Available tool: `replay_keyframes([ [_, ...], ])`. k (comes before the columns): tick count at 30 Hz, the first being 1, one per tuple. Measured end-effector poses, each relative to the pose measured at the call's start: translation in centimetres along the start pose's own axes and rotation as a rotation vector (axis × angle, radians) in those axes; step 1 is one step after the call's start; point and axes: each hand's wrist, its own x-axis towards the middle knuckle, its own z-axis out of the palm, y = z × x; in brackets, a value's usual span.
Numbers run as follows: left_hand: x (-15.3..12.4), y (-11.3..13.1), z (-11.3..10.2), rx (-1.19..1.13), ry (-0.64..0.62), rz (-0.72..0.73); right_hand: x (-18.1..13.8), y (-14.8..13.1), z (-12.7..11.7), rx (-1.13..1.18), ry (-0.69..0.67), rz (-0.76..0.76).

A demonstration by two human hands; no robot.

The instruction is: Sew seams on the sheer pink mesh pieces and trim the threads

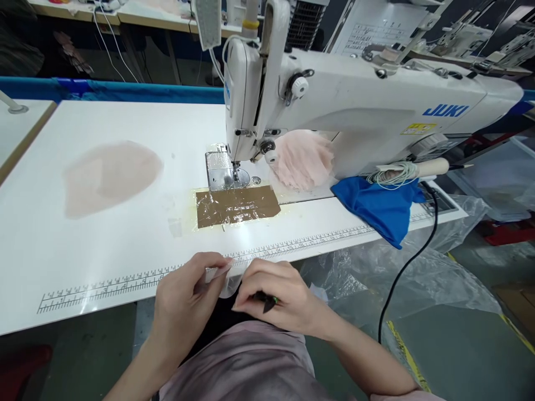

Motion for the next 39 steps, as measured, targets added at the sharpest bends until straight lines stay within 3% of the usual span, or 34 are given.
replay_keyframes([
  [4, 0.0, 0.0, -0.1, 0.017, 0.010, 0.016, 0.3, 0.0, -0.1, -0.106, 0.193, 0.059],
  [12, 0.1, 0.4, -0.2, 0.050, 0.008, 0.053, 1.0, 0.2, 0.2, -0.192, 0.149, 0.068],
  [18, 0.2, 0.2, -0.3, -0.081, -0.068, 0.092, 0.4, 0.9, 0.7, -0.357, 0.232, -0.152],
  [21, 0.3, -0.1, -0.3, -0.116, -0.069, 0.088, 0.3, 0.6, 0.4, -0.185, 0.142, -0.192],
  [24, 0.3, -0.3, -0.3, -0.141, -0.072, 0.043, 0.4, 0.0, -0.4, -0.014, -0.004, -0.099],
  [28, 0.5, -0.4, -0.4, -0.273, -0.106, -0.068, 0.6, -0.4, -1.5, -0.179, 0.011, 0.045],
  [34, 0.6, 0.2, -0.7, -0.381, -0.122, -0.414, 1.0, -0.9, -2.2, -0.387, -0.052, 0.149],
  [39, 0.6, 0.4, -0.7, -0.429, -0.110, -0.477, 1.4, -1.1, -2.4, -0.486, -0.080, 0.111],
])
